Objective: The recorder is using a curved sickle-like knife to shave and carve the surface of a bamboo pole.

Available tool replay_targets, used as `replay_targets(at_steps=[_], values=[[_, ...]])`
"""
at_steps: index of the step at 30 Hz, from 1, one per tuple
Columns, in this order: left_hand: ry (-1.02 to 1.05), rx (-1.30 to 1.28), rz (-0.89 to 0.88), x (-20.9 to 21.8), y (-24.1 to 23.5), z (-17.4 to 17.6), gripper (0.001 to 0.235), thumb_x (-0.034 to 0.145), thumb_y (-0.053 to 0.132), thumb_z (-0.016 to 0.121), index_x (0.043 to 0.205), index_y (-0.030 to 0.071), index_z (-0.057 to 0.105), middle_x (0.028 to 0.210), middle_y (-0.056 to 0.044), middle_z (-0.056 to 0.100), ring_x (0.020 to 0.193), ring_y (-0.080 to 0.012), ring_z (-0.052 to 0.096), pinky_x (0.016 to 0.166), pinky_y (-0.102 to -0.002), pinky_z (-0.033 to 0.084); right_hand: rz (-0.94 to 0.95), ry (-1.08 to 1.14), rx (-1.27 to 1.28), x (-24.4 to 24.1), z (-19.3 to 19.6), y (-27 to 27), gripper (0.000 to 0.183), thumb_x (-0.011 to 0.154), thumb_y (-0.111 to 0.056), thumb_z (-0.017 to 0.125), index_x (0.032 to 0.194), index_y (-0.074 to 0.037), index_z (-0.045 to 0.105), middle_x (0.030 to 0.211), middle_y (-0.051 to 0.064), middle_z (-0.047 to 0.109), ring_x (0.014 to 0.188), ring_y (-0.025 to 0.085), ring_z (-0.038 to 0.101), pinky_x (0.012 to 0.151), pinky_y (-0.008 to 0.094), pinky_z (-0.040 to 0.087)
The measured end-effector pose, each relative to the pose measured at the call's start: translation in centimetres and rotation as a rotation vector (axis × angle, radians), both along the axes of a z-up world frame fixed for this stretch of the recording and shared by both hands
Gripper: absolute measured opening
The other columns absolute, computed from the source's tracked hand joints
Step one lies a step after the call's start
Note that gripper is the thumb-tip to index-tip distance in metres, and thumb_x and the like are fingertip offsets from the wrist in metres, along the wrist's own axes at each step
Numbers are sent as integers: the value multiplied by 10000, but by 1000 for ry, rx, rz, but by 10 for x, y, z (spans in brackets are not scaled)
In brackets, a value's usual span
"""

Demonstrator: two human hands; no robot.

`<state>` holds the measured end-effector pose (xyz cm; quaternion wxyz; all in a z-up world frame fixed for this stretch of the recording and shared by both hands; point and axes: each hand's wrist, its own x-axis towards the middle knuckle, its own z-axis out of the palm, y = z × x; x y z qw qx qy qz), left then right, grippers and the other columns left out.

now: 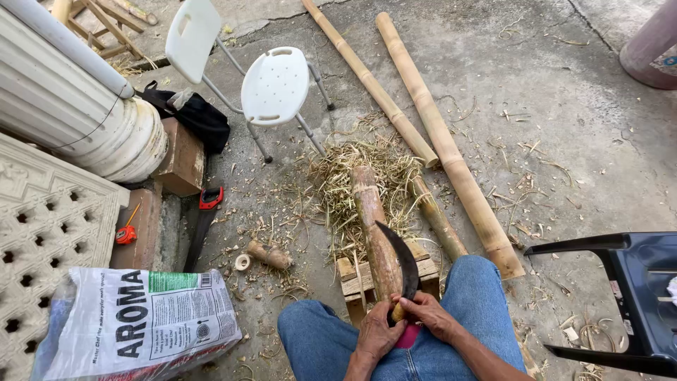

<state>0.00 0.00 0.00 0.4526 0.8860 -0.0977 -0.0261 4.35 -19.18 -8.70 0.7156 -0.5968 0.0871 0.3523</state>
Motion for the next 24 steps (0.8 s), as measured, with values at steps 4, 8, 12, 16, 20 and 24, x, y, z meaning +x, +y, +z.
replay_targets(at_steps=[4,8,12,16,20,24], values=[[312,59,6,3,-3,-6,447,804,222,738,1196,47,616,1044,-170,650,1002,-354,655,880,-445,519,82,-116,-126,1,16,0,515,922,-438,708,1280,-72,758,1019,62,709,877,111,707,801,302,586],[209,117,72,2,-2,-37,344,834,204,705,1112,21,616,1036,-180,650,958,-371,666,845,-464,522,-49,-28,-56,8,14,0,568,879,-467,682,1281,-68,637,1054,95,738,802,182,709,734,344,597],[176,11,304,6,5,-60,294,885,274,709,966,10,608,962,-186,679,907,-366,690,805,-460,529,-220,131,-95,9,-22,-4,578,935,-513,604,1209,-8,544,1062,68,707,743,211,684,668,378,594],[262,-4,452,10,12,-72,319,861,301,733,994,31,627,903,-201,705,866,-381,685,787,-470,525,-157,151,-178,7,-42,-4,467,935,-433,672,1215,-68,587,933,174,671,709,201,666,659,356,578],[348,-60,519,11,13,-77,340,871,311,732,981,8,625,893,-228,721,832,-389,697,792,-473,532,-180,125,-140,8,-40,-2,405,916,-322,726,1180,-47,589,952,116,649,707,185,670,638,348,578],[328,-93,512,11,13,-70,331,861,310,720,973,11,633,890,-223,732,824,-380,713,787,-472,542,-181,125,-159,9,-39,0,379,915,-278,738,1178,-46,594,951,87,646,698,167,658,619,325,577]])
